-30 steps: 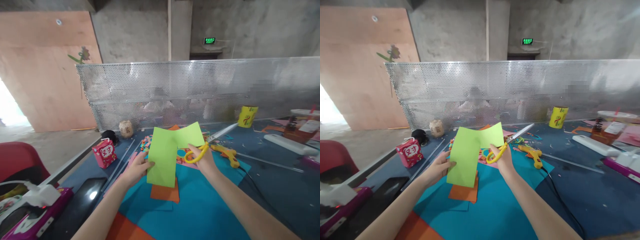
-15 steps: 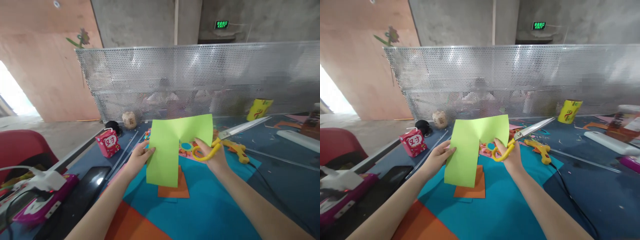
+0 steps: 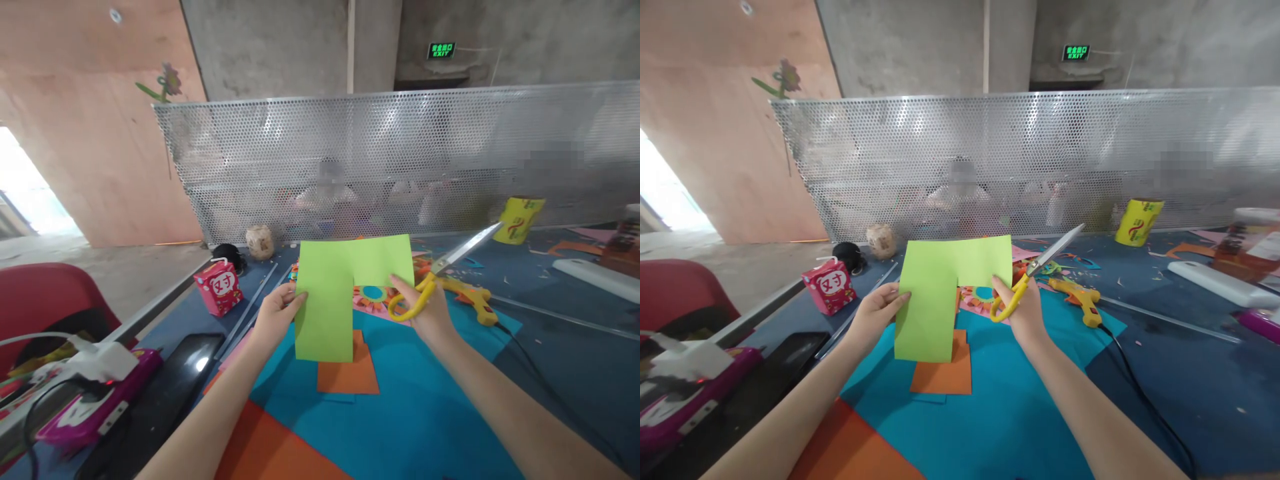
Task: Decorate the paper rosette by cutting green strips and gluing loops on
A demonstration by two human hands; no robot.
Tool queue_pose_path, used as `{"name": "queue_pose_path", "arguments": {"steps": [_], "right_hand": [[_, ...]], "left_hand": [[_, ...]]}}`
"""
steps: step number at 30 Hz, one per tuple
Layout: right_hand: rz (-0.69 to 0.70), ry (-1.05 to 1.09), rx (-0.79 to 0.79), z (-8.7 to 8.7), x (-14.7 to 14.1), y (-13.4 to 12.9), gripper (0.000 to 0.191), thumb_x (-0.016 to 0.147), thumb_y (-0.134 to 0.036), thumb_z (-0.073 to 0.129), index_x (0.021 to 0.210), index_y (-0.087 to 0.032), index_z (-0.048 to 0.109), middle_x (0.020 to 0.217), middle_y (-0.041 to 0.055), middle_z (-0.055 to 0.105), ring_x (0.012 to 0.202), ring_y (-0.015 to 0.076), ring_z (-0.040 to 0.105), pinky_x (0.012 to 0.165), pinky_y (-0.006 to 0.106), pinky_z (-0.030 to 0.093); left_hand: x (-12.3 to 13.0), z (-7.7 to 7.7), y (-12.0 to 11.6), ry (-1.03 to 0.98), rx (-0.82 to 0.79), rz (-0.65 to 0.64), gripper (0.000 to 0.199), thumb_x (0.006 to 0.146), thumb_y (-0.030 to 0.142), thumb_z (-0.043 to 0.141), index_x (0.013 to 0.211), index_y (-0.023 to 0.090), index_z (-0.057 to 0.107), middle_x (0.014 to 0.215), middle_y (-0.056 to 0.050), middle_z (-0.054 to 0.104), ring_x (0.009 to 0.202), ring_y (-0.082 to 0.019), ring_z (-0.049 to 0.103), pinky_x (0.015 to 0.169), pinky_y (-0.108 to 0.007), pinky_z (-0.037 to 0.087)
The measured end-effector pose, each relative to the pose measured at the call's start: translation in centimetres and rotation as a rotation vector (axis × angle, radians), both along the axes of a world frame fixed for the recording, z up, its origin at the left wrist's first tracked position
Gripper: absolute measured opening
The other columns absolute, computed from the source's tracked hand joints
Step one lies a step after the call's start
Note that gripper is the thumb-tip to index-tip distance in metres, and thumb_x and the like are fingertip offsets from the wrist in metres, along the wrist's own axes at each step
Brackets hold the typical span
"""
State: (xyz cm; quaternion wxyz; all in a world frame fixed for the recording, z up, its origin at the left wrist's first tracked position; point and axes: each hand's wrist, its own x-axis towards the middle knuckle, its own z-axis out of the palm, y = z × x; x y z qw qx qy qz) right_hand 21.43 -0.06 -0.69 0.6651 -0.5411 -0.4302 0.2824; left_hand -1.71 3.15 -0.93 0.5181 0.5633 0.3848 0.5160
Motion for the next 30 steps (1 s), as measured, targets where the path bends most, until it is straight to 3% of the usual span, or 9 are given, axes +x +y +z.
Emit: {"name": "queue_pose_path", "arguments": {"steps": [4,7,12,16,22,26,30], "right_hand": [[0.085,0.016,0.097,0.1,-0.5,0.0,0.028,0.058,-0.039,0.066,0.066,-0.019,0.05,0.062,-0.0005,0.056,0.052,0.0115,0.053,0.047,0.023,0.044],[0.186,-0.004,0.133,-0.2,-0.7,0.1,0.033,0.059,-0.042,0.066,0.063,-0.02,0.041,0.061,-0.003,0.051,0.051,0.0096,0.049,0.047,0.023,0.041],[0.277,-0.278,0.064,-0.4,-1.4,-0.2,0.034,0.065,-0.047,0.059,0.063,-0.021,0.038,0.057,-0.0047,0.044,0.048,0.0093,0.044,0.046,0.023,0.037],[0.34,-0.479,0.002,-0.8,-2.1,-1.0,0.028,0.064,-0.044,0.059,0.071,-0.021,0.045,0.065,-0.0023,0.05,0.056,0.0128,0.048,0.053,0.026,0.04],[0.352,-0.762,-0.136,-1.4,-2.1,-1.4,0.024,0.068,-0.039,0.056,0.079,-0.02,0.05,0.068,-0.0015,0.052,0.061,0.0151,0.05,0.055,0.027,0.04],[0.328,-0.769,-0.108,-1.0,-2.2,-1.8,0.022,0.067,-0.039,0.056,0.077,-0.02,0.05,0.069,-0.0009,0.054,0.062,0.0156,0.051,0.056,0.027,0.04],[0.358,-0.586,-0.114,-1.0,-2.5,-1.9,0.022,0.066,-0.039,0.058,0.076,-0.021,0.05,0.073,0.001,0.057,0.067,0.0182,0.055,0.059,0.03,0.043]], "left_hand": [[-0.1,0.0,0.2,-0.114,0.114,0.125,0.027,0.062,0.034,0.067,0.08,0.016,0.059,0.077,-0.004,0.068,0.068,-0.016,0.063,0.062,-0.025,0.049],[-0.4,0.1,0.5,-0.22,0.141,0.223,0.027,0.062,0.032,0.067,0.083,0.017,0.058,0.073,-0.002,0.068,0.065,-0.015,0.063,0.059,-0.023,0.049],[-0.9,0.2,1.0,-0.411,0.076,0.377,0.018,0.064,0.026,0.066,0.075,0.017,0.055,0.062,0.002,0.064,0.054,-0.011,0.06,0.049,-0.02,0.046],[-0.9,0.3,1.1,-0.538,-0.085,0.391,0.011,0.072,0.018,0.058,0.067,0.016,0.048,0.057,0.004,0.062,0.05,-0.008,0.059,0.052,-0.019,0.048],[-0.5,-0.4,1.1,-0.517,-0.225,0.35,0.01,0.076,0.014,0.053,0.069,0.015,0.047,0.059,0.0,0.062,0.051,-0.01,0.061,0.058,-0.024,0.051],[-0.3,-0.4,1.2,-0.538,-0.242,0.371,0.012,0.078,0.016,0.052,0.07,0.017,0.044,0.06,0.001,0.061,0.053,-0.01,0.062,0.062,-0.025,0.052],[0.0,-0.2,0.9,-0.57,-0.186,0.334,0.013,0.078,0.018,0.052,0.07,0.018,0.042,0.062,0.003,0.062,0.056,-0.009,0.062,0.064,-0.024,0.052]]}}
